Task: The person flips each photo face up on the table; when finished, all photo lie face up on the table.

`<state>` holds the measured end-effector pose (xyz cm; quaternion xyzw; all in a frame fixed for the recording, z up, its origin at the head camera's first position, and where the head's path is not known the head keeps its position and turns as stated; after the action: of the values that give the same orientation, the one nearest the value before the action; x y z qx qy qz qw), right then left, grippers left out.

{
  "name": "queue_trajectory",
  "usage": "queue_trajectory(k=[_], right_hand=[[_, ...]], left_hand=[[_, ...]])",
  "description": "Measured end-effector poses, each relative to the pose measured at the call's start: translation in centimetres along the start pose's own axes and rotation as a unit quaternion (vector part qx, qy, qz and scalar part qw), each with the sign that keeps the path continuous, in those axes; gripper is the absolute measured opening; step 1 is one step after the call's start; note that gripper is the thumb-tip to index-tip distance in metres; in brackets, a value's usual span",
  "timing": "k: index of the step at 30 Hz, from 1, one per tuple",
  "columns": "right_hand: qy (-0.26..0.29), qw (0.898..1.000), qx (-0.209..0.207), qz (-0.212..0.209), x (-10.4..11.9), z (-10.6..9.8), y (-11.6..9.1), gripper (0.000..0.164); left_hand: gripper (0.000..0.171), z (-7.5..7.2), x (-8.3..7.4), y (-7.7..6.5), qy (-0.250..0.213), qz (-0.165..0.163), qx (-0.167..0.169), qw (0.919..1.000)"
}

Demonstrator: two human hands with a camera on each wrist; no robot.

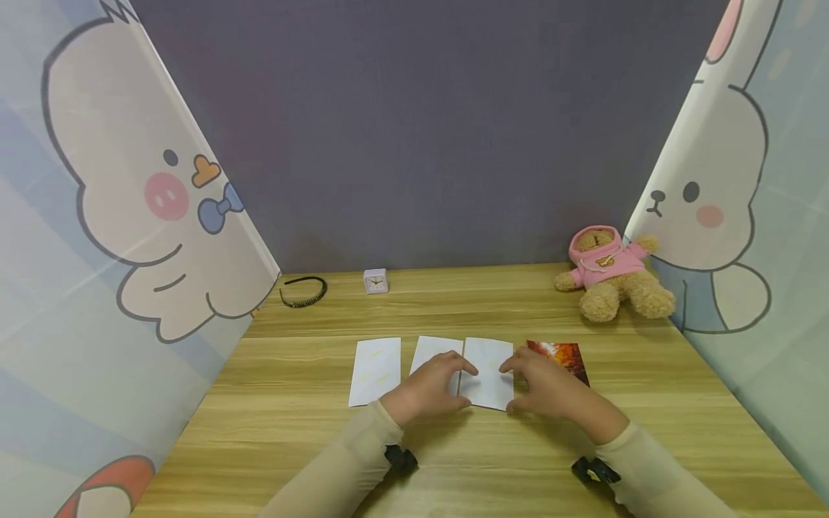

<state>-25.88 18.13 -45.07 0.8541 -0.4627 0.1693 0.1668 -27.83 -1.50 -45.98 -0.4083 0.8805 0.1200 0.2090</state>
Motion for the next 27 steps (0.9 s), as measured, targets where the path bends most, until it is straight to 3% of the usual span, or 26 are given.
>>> queue_trajectory(k=[17, 27], right_hand=[[-0.03, 0.999, 0.021, -0.018, 0.4, 1.2, 0.2, 0.068], [-0.028, 0.999, 0.026, 0.004, -0.1, 1.3, 0.2, 0.07]], left_hand=[[0.047, 0.7, -0.6, 0.1, 0.036, 0.027, 0.014, 0.9989], [0.05, 0.9, -0.4, 0.4, 0.033, 0.03, 0.019, 0.9988]])
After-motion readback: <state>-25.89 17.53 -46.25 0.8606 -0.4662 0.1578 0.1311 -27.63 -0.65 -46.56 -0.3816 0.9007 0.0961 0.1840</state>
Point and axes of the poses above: each hand's wrist, its own y-axis towards the middle knuckle, its own z-axis out of the palm, x = y × z, the point moved 6 cm from there along y, towards the middle knuckle, and after that the axes turned 3 degrees about -z, right-handed, at the moved point
